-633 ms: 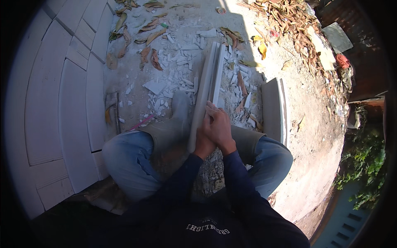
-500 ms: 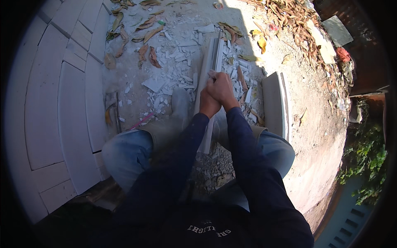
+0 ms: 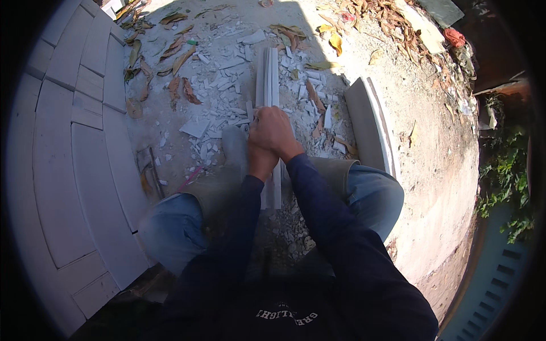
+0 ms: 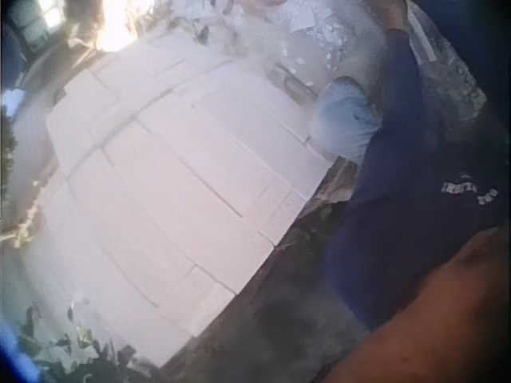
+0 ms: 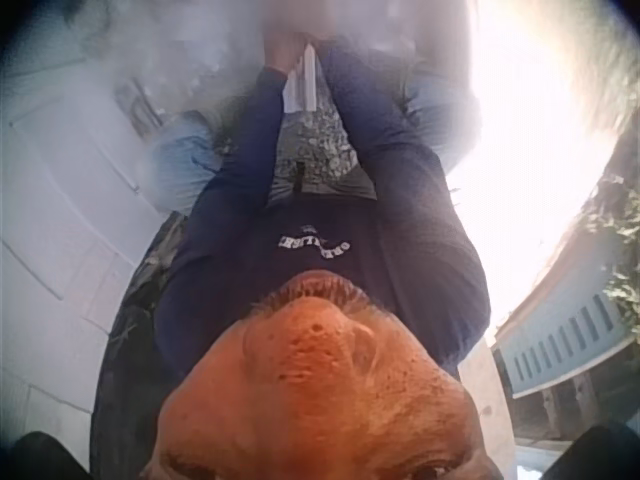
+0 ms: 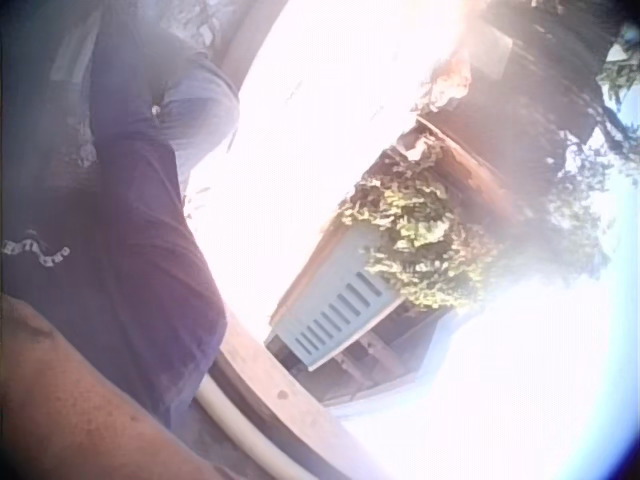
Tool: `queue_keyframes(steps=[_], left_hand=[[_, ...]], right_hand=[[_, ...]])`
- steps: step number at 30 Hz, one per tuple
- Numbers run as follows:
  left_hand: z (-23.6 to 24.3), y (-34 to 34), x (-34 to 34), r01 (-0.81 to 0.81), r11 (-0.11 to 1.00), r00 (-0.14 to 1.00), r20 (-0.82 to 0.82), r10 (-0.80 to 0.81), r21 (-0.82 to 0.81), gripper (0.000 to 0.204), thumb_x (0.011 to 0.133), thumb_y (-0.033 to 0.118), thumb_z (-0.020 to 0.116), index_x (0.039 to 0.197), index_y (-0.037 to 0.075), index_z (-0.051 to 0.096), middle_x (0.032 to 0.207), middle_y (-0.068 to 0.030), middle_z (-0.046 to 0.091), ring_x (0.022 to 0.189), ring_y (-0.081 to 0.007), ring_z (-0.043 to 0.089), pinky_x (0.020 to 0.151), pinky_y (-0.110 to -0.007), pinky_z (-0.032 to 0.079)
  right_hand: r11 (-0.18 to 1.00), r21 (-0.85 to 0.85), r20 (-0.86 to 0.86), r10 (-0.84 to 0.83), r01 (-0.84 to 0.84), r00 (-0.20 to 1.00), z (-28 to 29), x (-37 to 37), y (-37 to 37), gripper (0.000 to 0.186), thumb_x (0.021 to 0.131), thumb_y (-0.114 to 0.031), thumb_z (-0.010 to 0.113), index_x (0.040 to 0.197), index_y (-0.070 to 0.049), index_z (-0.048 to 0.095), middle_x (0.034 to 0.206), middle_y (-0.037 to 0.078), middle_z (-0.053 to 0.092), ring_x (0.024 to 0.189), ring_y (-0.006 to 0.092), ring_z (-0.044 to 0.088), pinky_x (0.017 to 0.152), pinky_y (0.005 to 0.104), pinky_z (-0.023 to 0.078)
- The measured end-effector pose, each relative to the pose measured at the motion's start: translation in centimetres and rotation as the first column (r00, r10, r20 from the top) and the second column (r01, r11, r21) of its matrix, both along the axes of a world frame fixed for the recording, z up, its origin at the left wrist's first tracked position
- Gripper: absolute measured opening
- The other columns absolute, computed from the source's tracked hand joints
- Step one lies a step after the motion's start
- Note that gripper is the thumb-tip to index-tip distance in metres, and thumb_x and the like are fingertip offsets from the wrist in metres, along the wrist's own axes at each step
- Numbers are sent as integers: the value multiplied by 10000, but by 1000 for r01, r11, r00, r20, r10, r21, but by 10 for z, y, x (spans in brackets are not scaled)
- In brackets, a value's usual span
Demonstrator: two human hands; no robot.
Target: The person sits on the ground and uses a hand saw to cut a long, white rectangular piece of material. They hold the material steady with one hand while sawing with the other, periodically adjusting their grip and the position of the material.
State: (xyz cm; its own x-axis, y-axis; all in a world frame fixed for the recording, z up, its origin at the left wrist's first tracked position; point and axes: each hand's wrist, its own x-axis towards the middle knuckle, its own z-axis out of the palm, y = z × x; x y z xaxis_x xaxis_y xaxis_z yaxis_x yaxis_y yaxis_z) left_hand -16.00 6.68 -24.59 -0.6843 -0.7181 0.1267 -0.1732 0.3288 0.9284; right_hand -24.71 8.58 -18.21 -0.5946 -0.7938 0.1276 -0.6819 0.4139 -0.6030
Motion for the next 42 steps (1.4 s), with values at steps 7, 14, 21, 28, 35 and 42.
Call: queue_keyframes(steps=[7,14,21,28,35,42], left_hand=[[6,29,26,11,993,999,41,-6,-117,484,876,183,748,1273,-3,541,1203,-204,664,1123,-336,658,889,-424,518],[3,6,-8,60,998,992,115,-59,-2,450,861,206,724,1227,-8,573,1056,-250,701,1048,-422,662,848,-465,528],[17,-11,-44,-18,999,979,204,25,-35,403,874,191,692,1217,4,593,1064,-253,709,1044,-437,662,865,-476,524],[30,52,33,-47,988,998,55,39,145,490,902,233,677,1329,51,519,1160,-229,693,1108,-428,642,890,-485,520],[12,-40,-87,18,999,983,184,-9,-46,374,868,196,694,1180,18,591,1080,-262,698,1047,-436,654,866,-507,521],[25,60,49,-95,972,995,-5,98,213,453,889,221,692,1277,12,583,1131,-216,706,1093,-421,651,888,-475,526]], right_hand=[[999,-48,58,-13,16,998,-13,28,38,279,773,-141,619,950,44,728,1087,236,701,940,426,667,900,478,532],[979,-157,150,-107,131,983,-12,9,31,348,807,-127,611,1083,48,734,1195,261,683,1040,425,663,971,456,513],[994,-67,168,-74,86,983,-1,-44,-5,326,824,-114,581,1049,63,739,1092,304,690,1050,425,667,966,455,509],[983,-176,102,-23,41,995,-15,35,59,328,827,-103,576,1059,52,750,1167,263,699,1021,391,707,975,417,531],[994,-68,124,-72,81,990,-7,-83,-32,319,811,-121,583,1013,54,756,1069,265,720,993,434,696,957,444,531],[997,-79,81,-4,11,997,-2,65,69,345,801,-91,577,1071,31,753,1169,240,706,1029,369,713,975,395,530]])
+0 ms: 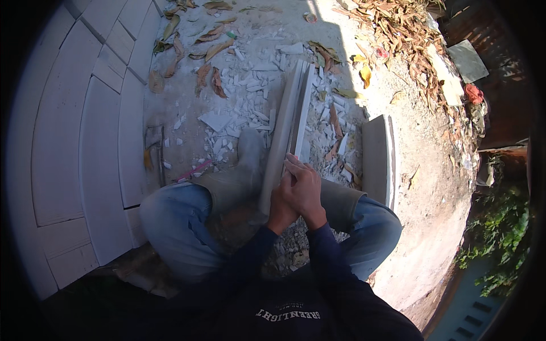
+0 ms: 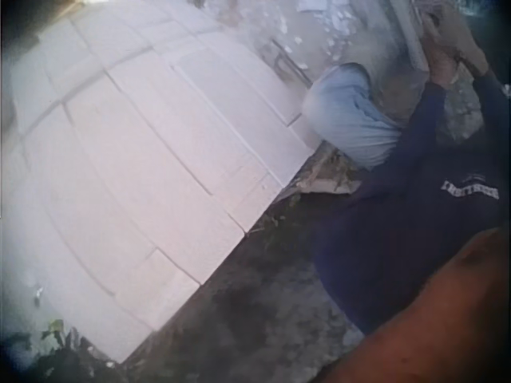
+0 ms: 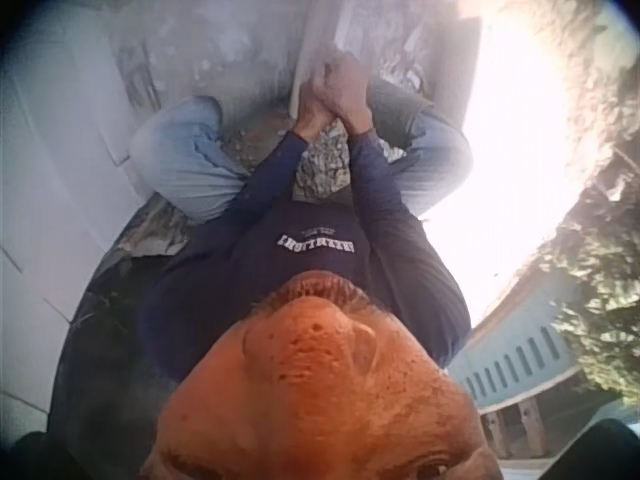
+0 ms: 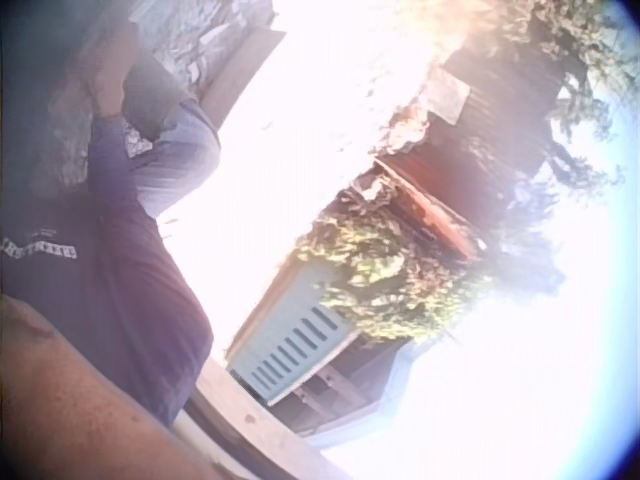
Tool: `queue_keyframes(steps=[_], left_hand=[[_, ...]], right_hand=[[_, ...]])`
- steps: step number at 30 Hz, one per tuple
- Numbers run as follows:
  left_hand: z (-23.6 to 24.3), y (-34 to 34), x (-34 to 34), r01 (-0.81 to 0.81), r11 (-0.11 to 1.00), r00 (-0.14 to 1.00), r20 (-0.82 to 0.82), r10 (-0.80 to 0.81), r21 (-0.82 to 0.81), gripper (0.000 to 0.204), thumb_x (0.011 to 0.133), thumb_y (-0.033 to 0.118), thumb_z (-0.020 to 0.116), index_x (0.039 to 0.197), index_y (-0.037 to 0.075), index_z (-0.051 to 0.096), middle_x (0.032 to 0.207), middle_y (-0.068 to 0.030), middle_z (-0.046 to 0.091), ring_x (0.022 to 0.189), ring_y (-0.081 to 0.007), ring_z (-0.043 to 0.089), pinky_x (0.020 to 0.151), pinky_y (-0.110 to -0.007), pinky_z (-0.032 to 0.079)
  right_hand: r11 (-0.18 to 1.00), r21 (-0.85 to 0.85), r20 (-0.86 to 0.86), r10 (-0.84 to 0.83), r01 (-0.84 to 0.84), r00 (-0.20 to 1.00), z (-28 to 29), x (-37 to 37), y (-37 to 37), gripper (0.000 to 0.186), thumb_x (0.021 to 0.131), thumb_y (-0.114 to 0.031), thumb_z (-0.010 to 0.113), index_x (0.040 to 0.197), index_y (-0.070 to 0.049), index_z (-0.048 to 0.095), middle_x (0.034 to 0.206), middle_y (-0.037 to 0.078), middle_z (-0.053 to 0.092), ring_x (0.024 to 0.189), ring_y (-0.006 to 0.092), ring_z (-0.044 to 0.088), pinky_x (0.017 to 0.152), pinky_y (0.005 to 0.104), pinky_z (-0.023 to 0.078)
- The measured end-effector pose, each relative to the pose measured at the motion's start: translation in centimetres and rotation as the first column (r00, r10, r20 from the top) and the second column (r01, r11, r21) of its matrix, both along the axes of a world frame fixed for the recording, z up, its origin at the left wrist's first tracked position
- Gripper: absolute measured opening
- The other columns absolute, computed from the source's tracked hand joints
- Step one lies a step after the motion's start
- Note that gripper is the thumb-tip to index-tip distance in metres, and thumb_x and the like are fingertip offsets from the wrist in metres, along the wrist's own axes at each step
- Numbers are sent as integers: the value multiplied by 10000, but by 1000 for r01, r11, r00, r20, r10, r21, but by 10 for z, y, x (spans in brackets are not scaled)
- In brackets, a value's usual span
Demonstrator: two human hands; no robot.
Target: The person sits on the ground and uses a hand saw to cut a long, white rectangular piece of material. They hold the material steady with one hand while sawing with the other, periodically adjusting their grip and the position of the material.
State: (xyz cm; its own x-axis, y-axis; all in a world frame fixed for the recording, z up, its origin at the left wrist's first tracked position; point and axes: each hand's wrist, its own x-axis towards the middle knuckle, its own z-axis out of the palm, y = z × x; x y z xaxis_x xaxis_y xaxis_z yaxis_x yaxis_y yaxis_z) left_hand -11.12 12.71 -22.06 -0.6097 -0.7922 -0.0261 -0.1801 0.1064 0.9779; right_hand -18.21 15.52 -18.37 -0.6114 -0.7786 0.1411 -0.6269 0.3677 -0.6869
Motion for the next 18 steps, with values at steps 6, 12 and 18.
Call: queue_keyframes(steps=[6,12,18], left_hand=[[-16,-95,-118,147,955,985,127,-117,-259,344,861,186,699,1148,6,641,1064,-247,702,1031,-431,656,873,-500,515],[-22,-51,-67,139,980,983,139,-119,-141,390,875,192,696,1213,14,618,1133,-242,693,1063,-425,653,883,-479,521],[4,13,15,59,994,998,3,-59,-87,583,870,230,736,1371,32,513,1192,-226,686,1133,-406,644,907,-447,525]], right_hand=[[993,-77,-25,-88,86,996,-17,-133,-94,298,802,-116,590,991,31,768,1114,207,730,964,421,687,905,478,541],[992,-103,-42,-72,67,997,-11,-76,-51,299,802,-123,592,988,36,764,1094,234,723,965,431,686,925,468,540],[999,-47,49,-24,27,998,0,8,17,316,815,-86,584,1047,42,756,1156,220,719,1047,399,696,981,403,529]])
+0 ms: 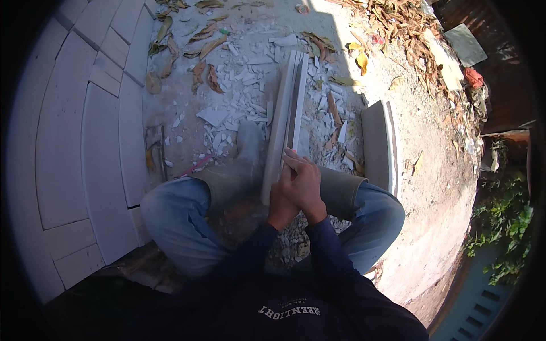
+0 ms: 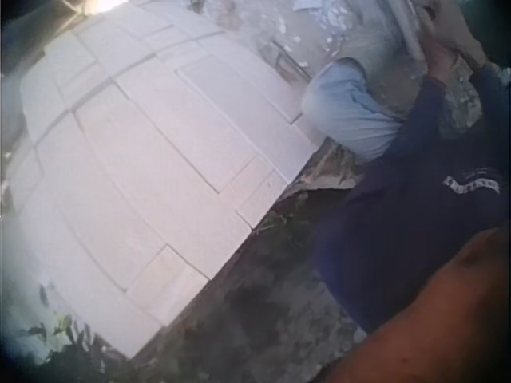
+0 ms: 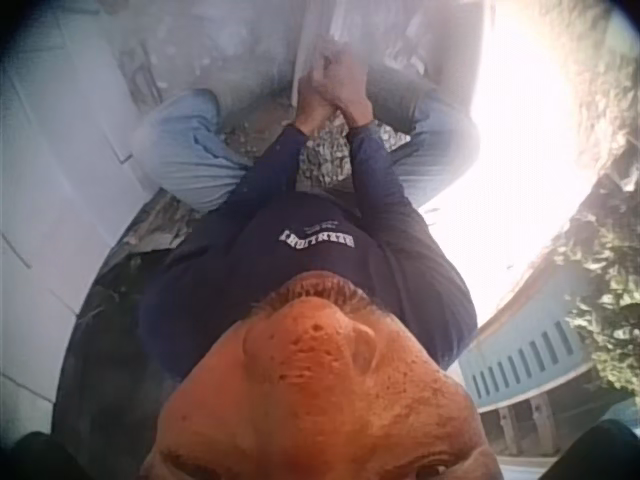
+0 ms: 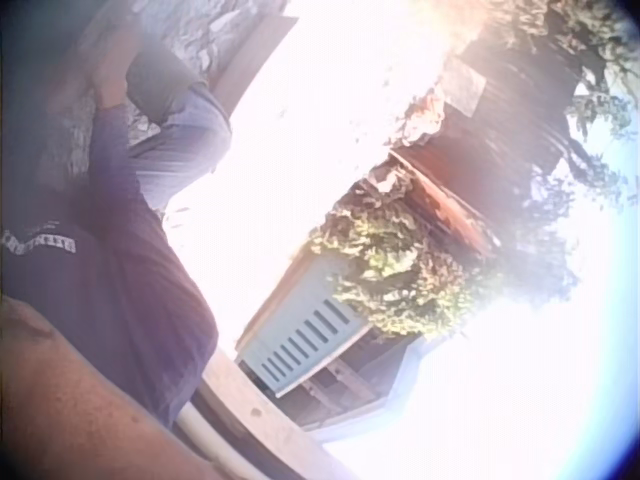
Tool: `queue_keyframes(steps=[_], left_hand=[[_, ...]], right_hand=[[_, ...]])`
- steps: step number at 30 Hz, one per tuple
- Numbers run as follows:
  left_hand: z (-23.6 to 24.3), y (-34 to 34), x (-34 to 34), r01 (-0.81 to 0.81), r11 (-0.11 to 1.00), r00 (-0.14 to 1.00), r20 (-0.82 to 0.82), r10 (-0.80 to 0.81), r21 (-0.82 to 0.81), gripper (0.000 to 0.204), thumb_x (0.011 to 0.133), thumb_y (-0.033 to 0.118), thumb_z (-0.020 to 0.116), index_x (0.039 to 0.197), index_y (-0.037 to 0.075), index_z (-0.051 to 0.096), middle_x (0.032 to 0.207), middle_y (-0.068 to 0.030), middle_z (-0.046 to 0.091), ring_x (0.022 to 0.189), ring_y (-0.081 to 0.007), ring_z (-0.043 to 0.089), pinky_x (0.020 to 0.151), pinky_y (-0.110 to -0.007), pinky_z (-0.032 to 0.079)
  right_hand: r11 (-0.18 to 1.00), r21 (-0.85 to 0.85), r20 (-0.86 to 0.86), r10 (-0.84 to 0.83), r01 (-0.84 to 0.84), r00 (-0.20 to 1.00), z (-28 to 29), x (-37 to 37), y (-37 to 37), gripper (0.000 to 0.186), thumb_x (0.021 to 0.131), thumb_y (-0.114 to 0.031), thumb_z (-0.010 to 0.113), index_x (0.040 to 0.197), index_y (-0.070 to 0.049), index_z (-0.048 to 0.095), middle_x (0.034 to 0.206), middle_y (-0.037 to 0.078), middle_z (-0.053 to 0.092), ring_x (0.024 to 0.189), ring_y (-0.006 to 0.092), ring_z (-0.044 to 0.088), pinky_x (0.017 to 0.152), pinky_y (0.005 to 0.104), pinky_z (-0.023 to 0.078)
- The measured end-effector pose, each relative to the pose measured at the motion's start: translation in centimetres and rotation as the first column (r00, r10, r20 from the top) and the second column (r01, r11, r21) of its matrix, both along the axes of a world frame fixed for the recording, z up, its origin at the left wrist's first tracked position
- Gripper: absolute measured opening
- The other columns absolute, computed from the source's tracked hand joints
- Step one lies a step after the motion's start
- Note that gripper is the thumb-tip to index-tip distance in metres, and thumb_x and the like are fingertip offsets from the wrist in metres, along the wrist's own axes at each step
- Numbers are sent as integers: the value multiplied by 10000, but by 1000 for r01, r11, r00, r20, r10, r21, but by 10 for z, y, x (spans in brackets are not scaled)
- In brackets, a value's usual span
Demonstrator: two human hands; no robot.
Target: The person sits on the ground and uses a hand saw to cut a long, white rectangular piece of material. They hold the material steady with one hand while sawing with the other, periodically adjusting their grip and the position of the material.
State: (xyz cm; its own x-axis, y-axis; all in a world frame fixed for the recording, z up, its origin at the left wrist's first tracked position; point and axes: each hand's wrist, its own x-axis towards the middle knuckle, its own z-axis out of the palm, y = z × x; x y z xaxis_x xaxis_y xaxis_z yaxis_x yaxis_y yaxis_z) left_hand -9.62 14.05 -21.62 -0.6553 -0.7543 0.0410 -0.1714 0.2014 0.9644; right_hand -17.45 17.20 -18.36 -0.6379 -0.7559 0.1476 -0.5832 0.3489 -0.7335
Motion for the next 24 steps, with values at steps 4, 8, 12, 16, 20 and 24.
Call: queue_keyframes(steps=[4,8,12,16,20,24], left_hand=[[-28,-78,-86,66,990,993,102,-53,-121,357,854,174,710,1161,11,625,1067,-231,710,1048,-434,654,864,-488,521],[-23,-73,-86,87,975,979,198,-46,-204,320,854,179,705,1119,11,644,1032,-229,714,1030,-438,655,853,-504,519],[-5,7,11,-22,1000,1000,-7,22,-12,491,884,234,704,1315,48,557,1159,-224,692,1095,-426,646,884,-482,521],[-2,14,14,12,998,999,48,-9,-63,552,887,245,709,1362,41,515,1185,-220,687,1101,-419,651,894,-471,524],[-17,-76,-92,87,987,982,176,-62,-139,349,855,189,715,1133,4,613,1035,-244,709,1025,-441,657,854,-494,524],[-27,-67,-83,71,979,979,201,-31,-193,335,854,198,714,1118,10,630,1022,-237,715,1023,-446,655,846,-501,525]], right_hand=[[998,-2,-17,-68,68,998,-3,-86,-79,316,811,-97,573,1016,68,748,1138,219,725,1024,386,711,977,391,533],[998,18,2,-58,58,998,-6,-90,-76,318,811,-104,571,1018,55,754,1144,210,727,1032,371,712,969,397,536],[999,31,-61,16,-15,998,-5,20,11,301,826,-87,587,1045,19,763,1174,204,719,1018,356,712,914,411,553],[1000,22,-37,14,-13,999,-7,7,11,292,830,-80,592,1039,38,758,1160,216,721,1012,362,717,918,409,554],[994,-8,31,-107,107,994,-4,-94,-78,320,800,-141,608,1018,35,762,1136,202,722,966,408,703,934,440,539],[998,-5,-35,-64,64,997,-7,-83,-70,321,795,-147,609,1019,22,766,1137,197,726,961,401,698,918,429,546]])
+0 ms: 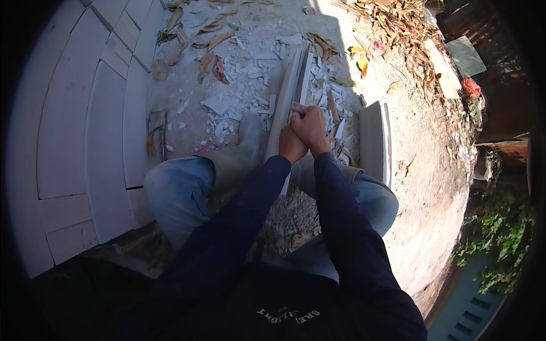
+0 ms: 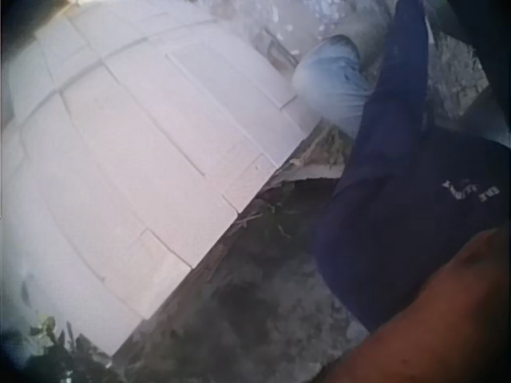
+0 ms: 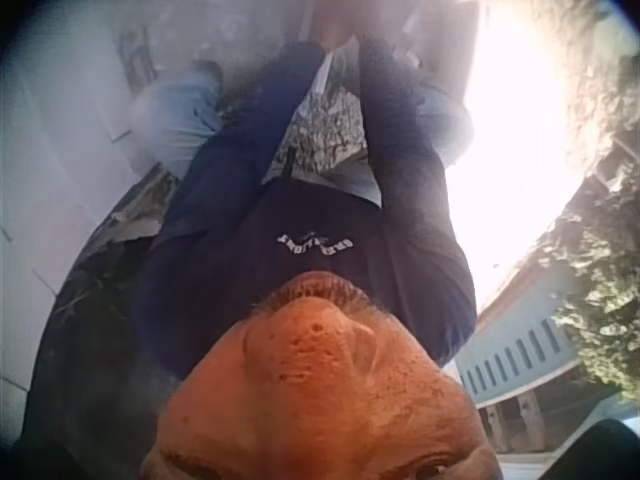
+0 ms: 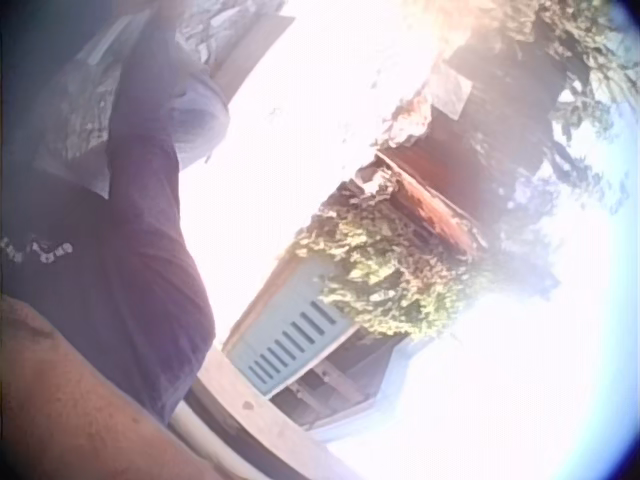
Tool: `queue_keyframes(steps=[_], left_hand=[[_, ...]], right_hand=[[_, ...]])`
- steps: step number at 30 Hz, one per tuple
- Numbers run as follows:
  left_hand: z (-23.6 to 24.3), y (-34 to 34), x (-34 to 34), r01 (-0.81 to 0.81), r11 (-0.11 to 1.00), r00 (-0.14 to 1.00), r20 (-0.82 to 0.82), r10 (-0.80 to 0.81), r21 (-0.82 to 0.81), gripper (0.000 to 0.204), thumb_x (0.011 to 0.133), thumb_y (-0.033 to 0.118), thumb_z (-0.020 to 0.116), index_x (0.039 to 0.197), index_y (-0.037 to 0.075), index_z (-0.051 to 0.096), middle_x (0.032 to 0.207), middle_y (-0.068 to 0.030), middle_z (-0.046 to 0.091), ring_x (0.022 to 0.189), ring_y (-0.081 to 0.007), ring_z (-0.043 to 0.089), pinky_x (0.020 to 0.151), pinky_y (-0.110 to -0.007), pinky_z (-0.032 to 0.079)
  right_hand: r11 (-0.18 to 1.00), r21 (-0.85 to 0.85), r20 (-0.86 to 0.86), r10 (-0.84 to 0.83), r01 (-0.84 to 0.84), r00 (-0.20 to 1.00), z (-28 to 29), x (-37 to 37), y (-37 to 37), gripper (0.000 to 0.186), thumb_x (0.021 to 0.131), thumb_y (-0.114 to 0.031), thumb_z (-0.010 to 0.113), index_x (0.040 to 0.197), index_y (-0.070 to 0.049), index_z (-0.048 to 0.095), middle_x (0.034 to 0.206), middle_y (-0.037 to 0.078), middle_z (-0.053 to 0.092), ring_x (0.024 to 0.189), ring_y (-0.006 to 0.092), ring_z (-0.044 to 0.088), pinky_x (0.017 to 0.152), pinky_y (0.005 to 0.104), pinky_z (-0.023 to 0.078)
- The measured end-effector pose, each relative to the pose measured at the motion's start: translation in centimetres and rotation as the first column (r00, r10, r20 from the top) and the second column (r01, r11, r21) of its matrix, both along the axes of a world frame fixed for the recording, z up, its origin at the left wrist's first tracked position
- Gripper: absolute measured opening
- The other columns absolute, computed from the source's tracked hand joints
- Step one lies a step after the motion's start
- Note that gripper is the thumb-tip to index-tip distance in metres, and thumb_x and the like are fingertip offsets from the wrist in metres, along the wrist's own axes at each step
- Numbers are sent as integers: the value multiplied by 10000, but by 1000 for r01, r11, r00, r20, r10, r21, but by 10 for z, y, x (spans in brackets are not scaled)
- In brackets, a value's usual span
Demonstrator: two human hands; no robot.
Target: The person sits on the ground and uses a hand saw to cut a long, white rectangular piece of material. They hold the material steady with one hand while sawing with the other, periodically adjusting their grip and the position of the material.
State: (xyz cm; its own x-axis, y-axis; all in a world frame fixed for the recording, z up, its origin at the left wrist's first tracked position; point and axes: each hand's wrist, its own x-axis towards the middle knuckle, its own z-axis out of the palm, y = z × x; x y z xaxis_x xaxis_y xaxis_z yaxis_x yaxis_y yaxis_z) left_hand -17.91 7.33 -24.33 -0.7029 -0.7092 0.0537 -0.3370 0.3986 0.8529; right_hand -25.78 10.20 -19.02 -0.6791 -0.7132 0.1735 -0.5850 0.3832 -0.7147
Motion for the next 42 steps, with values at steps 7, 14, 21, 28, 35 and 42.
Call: queue_keyframes(steps=[7,14,21,28,35,42], left_hand=[[39,84,105,-88,977,971,-201,128,194,385,905,216,683,1228,17,616,1114,-225,708,1094,-394,667,874,-447,533],[3,-4,13,-3,999,1000,-27,4,45,341,863,212,710,1118,-1,629,1016,-253,711,1011,-443,664,825,-500,534],[22,96,138,-27,983,977,-205,65,182,552,865,225,728,1335,12,533,1103,-241,701,1089,-418,657,877,-475,532],[7,-8,9,18,1000,988,-151,-19,-6,268,847,154,707,1056,-1,643,984,-243,709,981,-444,659,821,-488,529],[23,92,126,-58,957,971,-205,120,284,421,871,221,721,1212,8,595,1110,-245,693,1092,-418,648,870,-470,527],[-1,9,34,68,996,998,-10,-67,55,413,861,203,721,1192,-2,582,1080,-248,700,1068,-435,650,877,-488,524]], right_hand=[[998,-17,23,54,-54,998,5,104,80,303,816,-108,596,1025,29,766,1138,214,724,1018,365,719,971,394,534],[997,79,7,0,0,1000,9,19,2,309,814,-157,601,1010,13,768,1148,202,719,979,405,694,932,442,537],[995,80,9,65,-65,998,14,136,99,311,818,-106,597,1048,24,762,1168,204,719,1038,364,707,960,423,532],[999,40,-87,-19,22,996,-3,4,-7,295,815,-147,600,990,15,772,1127,212,727,964,419,685,906,475,536],[994,49,-67,97,-94,993,7,131,97,291,814,-131,610,1002,29,765,1151,208,722,967,394,713,929,419,548],[1000,5,-23,-9,10,1000,2,31,11,303,807,-130,604,998,46,761,1125,215,730,989,378,722,950,394,548]])
